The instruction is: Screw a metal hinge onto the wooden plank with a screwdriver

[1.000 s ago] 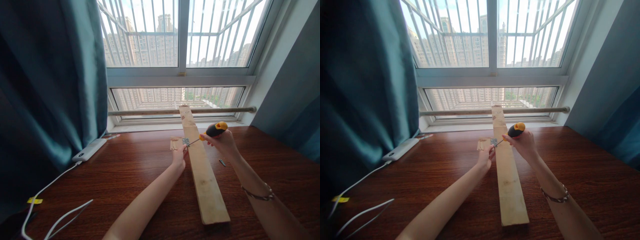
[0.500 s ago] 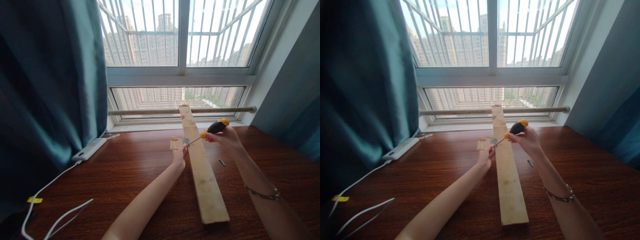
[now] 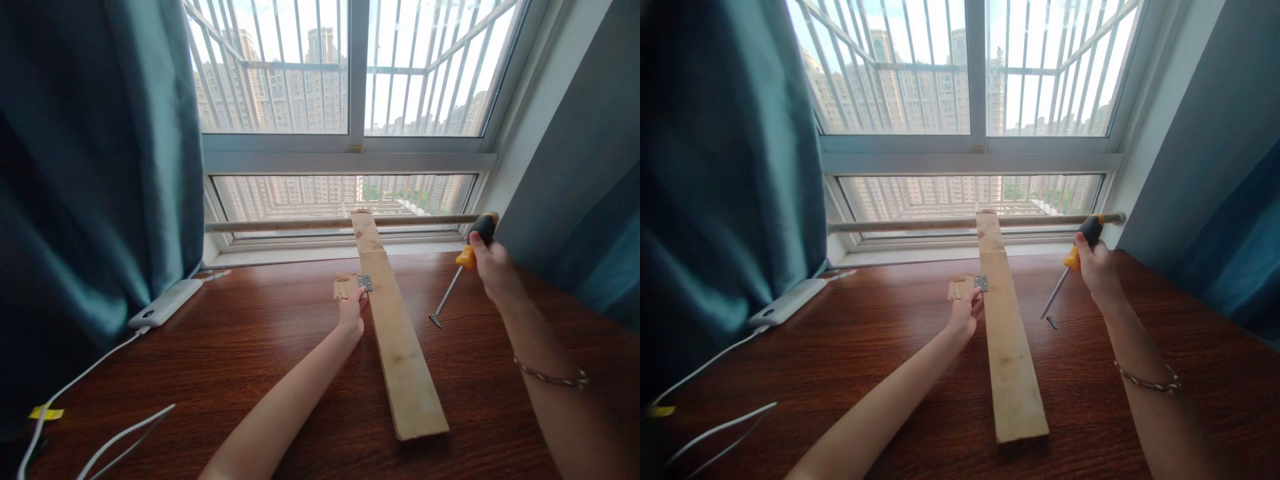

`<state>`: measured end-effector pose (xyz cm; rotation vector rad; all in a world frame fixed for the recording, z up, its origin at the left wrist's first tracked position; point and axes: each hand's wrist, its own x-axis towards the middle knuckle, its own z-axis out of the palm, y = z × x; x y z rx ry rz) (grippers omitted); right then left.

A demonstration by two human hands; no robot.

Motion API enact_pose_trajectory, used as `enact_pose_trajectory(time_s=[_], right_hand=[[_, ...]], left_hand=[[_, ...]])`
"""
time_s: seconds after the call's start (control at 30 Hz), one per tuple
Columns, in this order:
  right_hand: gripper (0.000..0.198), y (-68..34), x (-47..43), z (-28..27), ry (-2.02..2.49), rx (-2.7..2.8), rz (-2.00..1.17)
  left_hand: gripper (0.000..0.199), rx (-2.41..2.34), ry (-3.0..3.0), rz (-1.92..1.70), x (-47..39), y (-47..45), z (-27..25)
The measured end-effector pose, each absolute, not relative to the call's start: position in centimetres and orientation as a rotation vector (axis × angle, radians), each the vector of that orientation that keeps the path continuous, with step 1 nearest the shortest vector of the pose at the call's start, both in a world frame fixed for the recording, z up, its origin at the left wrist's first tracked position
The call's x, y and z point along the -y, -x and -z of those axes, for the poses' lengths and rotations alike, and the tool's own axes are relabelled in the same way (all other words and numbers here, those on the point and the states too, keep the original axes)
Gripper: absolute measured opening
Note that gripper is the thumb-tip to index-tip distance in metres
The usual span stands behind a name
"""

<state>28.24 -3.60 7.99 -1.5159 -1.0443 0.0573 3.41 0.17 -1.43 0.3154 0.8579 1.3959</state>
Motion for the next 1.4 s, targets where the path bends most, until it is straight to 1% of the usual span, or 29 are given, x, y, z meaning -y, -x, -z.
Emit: enact_pose_trajectory(time_s=[0.1,0.17,0.23,0.3,0.43,0.7,0.97,1.03,1.1,1.17,1.2,1.27,1.33,1.4], right_hand=[[0.049,-31.3,3.6,-5.2,1.883,1.280,-0.082],[0.044,-32.8,3.5,-2.6,2.045,1.452,-0.094],[0.044,-34.2,3.4,0.1,2.113,1.577,-0.127],[0.050,-35.5,3.3,2.6,2.171,1.620,-0.144],[0.057,-37.5,3.3,5.6,2.229,1.644,-0.154],[0.064,-38.5,3.1,6.4,2.341,1.707,-0.204],[0.063,-37.8,3.7,5.5,2.412,1.773,-0.214],[0.066,-37.4,3.9,5.3,2.429,1.754,-0.139],[0.068,-36.6,3.9,4.9,2.422,1.707,0.077],[0.061,-35.2,3.9,4.4,2.302,1.711,0.249],[0.053,-34.4,3.8,4.1,2.201,1.763,0.223],[0.035,-32.6,3.8,3.6,2.000,1.903,-0.040],[0.024,-30.8,3.8,3.5,1.895,1.988,-0.319],[0.019,-29.5,4.0,3.6,1.893,2.014,-0.408]], left_hand=[[0.020,-0.854,-0.322,-1.413,-0.2,-3.4,1.5],[0.020,-0.850,-0.316,-1.422,-0.2,-3.5,1.5],[0.017,-0.848,-0.308,-1.426,-0.1,-3.5,1.4],[0.015,-0.852,-0.306,-1.434,0.0,-3.6,1.4],[0.014,-0.862,-0.310,-1.450,0.1,-3.5,1.3],[0.014,-0.821,-0.313,-1.445,0.1,-3.5,1.3],[0.015,-0.814,-0.309,-1.449,0.0,-3.5,1.6],[0.014,-0.809,-0.311,-1.445,0.0,-3.5,1.5],[0.013,-0.811,-0.313,-1.434,0.0,-3.5,1.6],[0.012,-0.820,-0.312,-1.424,-0.1,-3.5,1.6],[0.012,-0.825,-0.312,-1.422,-0.1,-3.5,1.7],[0.013,-0.826,-0.311,-1.429,-0.2,-3.5,1.8],[0.013,-0.817,-0.316,-1.437,-0.2,-3.5,1.9],[0.013,-0.808,-0.322,-1.438,-0.2,-3.5,1.9]])
